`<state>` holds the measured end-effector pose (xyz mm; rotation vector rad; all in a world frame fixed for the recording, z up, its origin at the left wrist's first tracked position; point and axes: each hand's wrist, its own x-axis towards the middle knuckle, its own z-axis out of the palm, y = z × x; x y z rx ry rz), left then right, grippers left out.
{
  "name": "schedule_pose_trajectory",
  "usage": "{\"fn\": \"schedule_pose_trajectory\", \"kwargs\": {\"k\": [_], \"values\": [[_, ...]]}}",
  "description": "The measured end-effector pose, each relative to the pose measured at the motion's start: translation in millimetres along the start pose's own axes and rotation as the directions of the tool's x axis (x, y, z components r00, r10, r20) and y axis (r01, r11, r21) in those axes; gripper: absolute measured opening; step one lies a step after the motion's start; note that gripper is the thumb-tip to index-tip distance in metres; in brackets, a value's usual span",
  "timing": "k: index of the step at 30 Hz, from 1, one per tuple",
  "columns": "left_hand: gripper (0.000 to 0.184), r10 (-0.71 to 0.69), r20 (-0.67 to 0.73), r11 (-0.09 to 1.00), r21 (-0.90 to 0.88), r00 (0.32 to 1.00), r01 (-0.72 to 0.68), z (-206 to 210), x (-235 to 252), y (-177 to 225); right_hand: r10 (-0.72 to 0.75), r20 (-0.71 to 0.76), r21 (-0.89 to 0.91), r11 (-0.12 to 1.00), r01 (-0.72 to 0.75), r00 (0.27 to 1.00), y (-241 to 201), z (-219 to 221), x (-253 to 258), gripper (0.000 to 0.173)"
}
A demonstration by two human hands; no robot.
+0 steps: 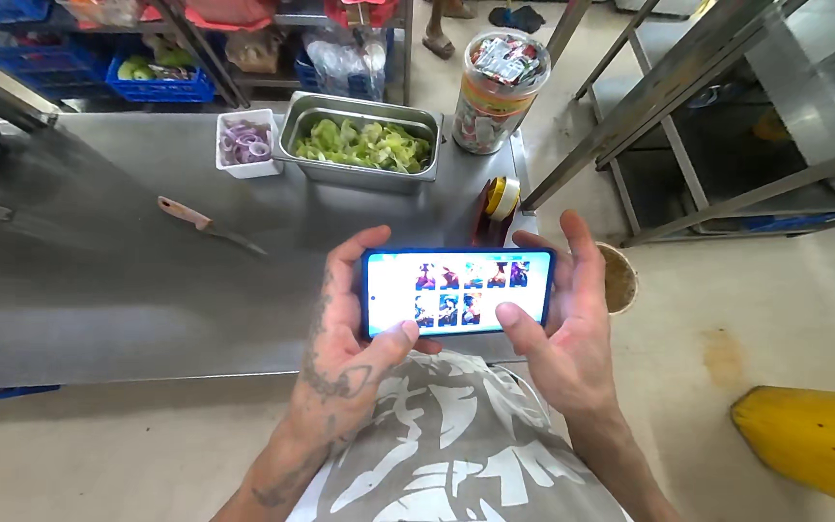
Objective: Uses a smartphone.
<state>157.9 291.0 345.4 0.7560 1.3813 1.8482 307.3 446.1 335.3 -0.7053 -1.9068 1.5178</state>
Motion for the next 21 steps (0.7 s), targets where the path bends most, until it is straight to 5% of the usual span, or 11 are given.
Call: {"fn": "schedule_pose_trajectory", "kwargs": {"k": [5,21], "values": [[0.072,-0.005,0.005,0.998,-0.057,1.0,0.005,-3.4,1.6,-2.0,0.012,0.084,0.276,0.961,-0.035,0.996,-0.9,-7.6,1.2,0.082],[0.07,-0.029,0.001,0.996,-0.083,1.0,0.029,-2.9,3.6,0.0,0.009,0.084,0.297,0.954,-0.034,0.996,-3.9,-9.5,-0.3,0.075]]}}
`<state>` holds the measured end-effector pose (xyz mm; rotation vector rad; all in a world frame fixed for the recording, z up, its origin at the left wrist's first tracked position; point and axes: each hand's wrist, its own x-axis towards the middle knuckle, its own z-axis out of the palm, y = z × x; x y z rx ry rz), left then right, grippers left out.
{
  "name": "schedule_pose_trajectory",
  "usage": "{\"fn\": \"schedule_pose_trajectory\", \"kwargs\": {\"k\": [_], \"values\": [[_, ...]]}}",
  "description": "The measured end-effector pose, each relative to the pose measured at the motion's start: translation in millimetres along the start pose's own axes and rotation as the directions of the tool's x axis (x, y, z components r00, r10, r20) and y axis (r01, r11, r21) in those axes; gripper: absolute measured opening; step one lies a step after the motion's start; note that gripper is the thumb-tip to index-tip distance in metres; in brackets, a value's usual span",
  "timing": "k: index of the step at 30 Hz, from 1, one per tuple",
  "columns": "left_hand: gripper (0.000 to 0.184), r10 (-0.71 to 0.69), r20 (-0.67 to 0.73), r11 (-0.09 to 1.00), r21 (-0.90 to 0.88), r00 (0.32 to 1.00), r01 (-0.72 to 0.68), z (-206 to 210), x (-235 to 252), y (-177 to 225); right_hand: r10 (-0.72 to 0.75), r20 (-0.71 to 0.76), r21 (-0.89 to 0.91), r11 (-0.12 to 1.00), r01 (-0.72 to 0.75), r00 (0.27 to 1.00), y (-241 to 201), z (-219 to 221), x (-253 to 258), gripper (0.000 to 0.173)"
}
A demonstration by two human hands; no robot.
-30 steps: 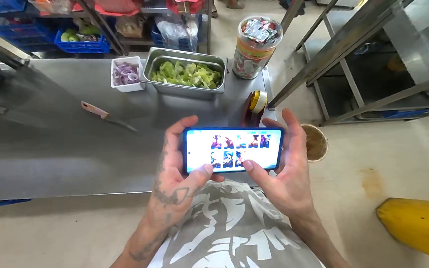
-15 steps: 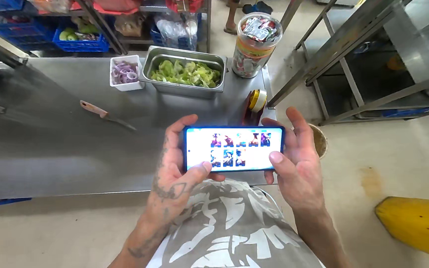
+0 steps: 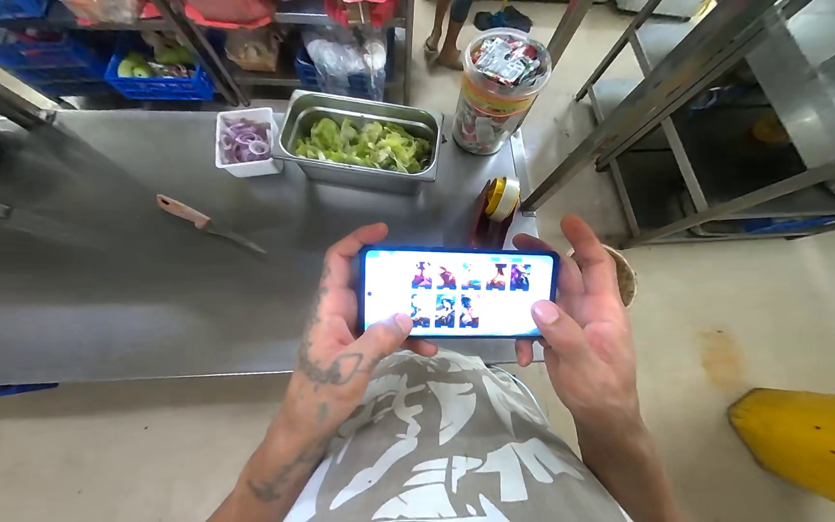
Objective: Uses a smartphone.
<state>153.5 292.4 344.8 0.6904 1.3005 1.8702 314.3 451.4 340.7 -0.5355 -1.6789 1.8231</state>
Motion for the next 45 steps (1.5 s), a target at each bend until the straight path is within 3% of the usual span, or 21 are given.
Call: {"fn": "schedule_pose_trajectory", "kwargs": {"k": [45], "values": [[0.07,0.009,0.003,1.0,-0.017,1.0,-0.009,-4.0,-0.8,-5.1,-0.038,-0.002,0.004,0.999,0.038,0.999,2.7,1.5,0.3,0.069]]}}
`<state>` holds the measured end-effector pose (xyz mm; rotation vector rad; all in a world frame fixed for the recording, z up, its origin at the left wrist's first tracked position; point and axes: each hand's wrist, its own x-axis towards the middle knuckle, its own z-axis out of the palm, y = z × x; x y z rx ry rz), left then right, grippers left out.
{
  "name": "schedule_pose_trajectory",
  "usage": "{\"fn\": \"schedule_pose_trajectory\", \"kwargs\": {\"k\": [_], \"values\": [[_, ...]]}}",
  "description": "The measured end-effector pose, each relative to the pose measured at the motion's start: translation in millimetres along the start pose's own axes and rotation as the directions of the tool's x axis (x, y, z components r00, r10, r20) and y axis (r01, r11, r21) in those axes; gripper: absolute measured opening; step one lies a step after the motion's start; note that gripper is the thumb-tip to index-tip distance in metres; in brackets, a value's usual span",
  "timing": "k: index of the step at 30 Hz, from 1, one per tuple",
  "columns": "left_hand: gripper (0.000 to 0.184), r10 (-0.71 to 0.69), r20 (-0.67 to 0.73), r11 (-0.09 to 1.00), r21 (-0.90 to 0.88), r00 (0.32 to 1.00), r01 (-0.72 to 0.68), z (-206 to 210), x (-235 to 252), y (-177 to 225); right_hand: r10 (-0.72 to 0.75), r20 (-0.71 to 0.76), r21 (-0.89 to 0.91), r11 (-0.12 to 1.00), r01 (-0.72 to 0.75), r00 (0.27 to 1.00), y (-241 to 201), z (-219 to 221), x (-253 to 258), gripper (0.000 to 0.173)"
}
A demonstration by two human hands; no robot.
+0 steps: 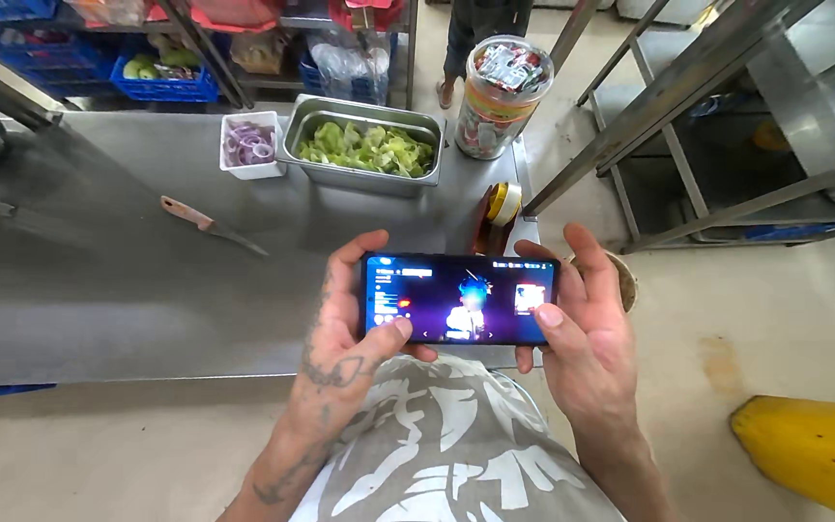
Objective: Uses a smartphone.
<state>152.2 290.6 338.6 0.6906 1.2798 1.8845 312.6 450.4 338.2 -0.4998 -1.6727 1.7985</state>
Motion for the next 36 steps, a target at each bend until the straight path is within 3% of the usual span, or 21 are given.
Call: {"fn": "schedule_pose_trajectory", "kwargs": {"k": [14,20,23,36], "values": [[0.071,-0.014,-0.002,1.0,0.028,1.0,0.014,0.3,0.1,0.0,0.0,-0.017,-0.004,1.0,0.0,1.0,1.7,-0.2,-3.4,0.068],[0.074,-0.008,-0.003,1.0,0.027,1.0,0.008,0.0,-0.5,-0.9,0.023,-0.026,-0.167,0.986,-0.027,0.999,-2.2,4.2,-3.8,0.094],[0.075,-0.006,0.006,1.0,0.02,1.0,0.005,-0.5,-0.5,-1.5,0.026,-0.011,-0.218,0.976,-0.028,1.0,-1.6,4.4,-3.7,0.098],[0.076,-0.017,0.03,1.0,-0.005,0.999,0.017,-2.7,0.6,0.0,0.006,0.009,-0.085,0.996,-0.005,1.0,-0.1,-0.7,-2.6,0.093]]}}
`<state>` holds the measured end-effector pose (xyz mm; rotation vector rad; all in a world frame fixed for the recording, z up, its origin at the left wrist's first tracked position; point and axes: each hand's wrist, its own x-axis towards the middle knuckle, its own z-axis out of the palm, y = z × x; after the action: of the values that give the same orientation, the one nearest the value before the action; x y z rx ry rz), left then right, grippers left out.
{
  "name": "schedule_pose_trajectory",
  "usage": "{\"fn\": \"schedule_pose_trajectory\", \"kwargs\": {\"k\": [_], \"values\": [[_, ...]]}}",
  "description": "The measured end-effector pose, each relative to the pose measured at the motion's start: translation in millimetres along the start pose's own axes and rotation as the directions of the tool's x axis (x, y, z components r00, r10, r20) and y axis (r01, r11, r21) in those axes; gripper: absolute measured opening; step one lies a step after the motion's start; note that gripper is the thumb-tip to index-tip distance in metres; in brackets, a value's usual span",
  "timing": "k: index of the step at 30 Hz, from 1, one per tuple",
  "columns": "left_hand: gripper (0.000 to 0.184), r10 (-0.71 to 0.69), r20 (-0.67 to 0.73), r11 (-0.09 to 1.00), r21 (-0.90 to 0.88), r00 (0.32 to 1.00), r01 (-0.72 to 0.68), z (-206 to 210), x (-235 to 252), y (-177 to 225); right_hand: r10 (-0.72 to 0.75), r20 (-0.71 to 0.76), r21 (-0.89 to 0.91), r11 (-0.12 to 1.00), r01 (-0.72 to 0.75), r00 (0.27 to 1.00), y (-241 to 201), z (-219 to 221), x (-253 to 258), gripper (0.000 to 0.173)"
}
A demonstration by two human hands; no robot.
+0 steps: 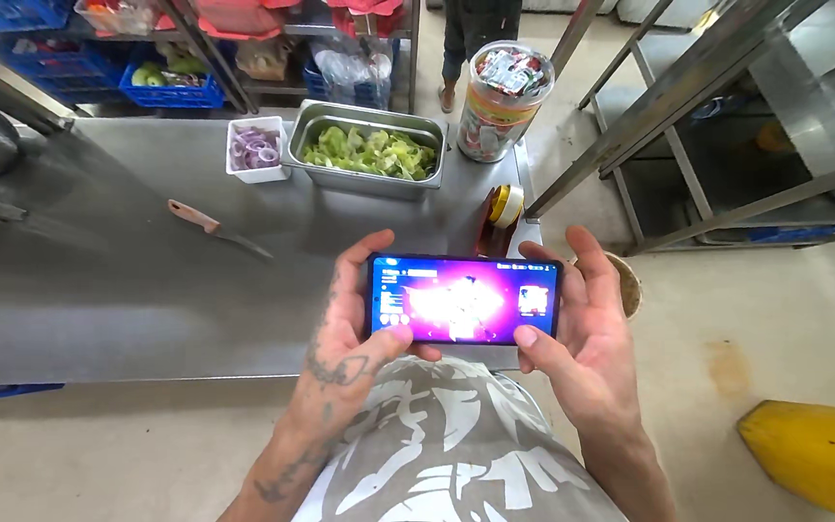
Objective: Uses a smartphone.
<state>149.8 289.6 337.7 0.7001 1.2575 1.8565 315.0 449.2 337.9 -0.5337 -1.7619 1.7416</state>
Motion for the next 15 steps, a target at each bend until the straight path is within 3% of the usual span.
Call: {"fn": "schedule_pose_trajectory", "kwargs": {"k": [15], "values": [[0.066,0.008,-0.014,0.999,-0.045,1.0,-0.009,2.1,3.9,1.9,-0.012,0.046,0.15,0.989,0.005,0.999,3.4,-9.0,1.1,0.086]]}}
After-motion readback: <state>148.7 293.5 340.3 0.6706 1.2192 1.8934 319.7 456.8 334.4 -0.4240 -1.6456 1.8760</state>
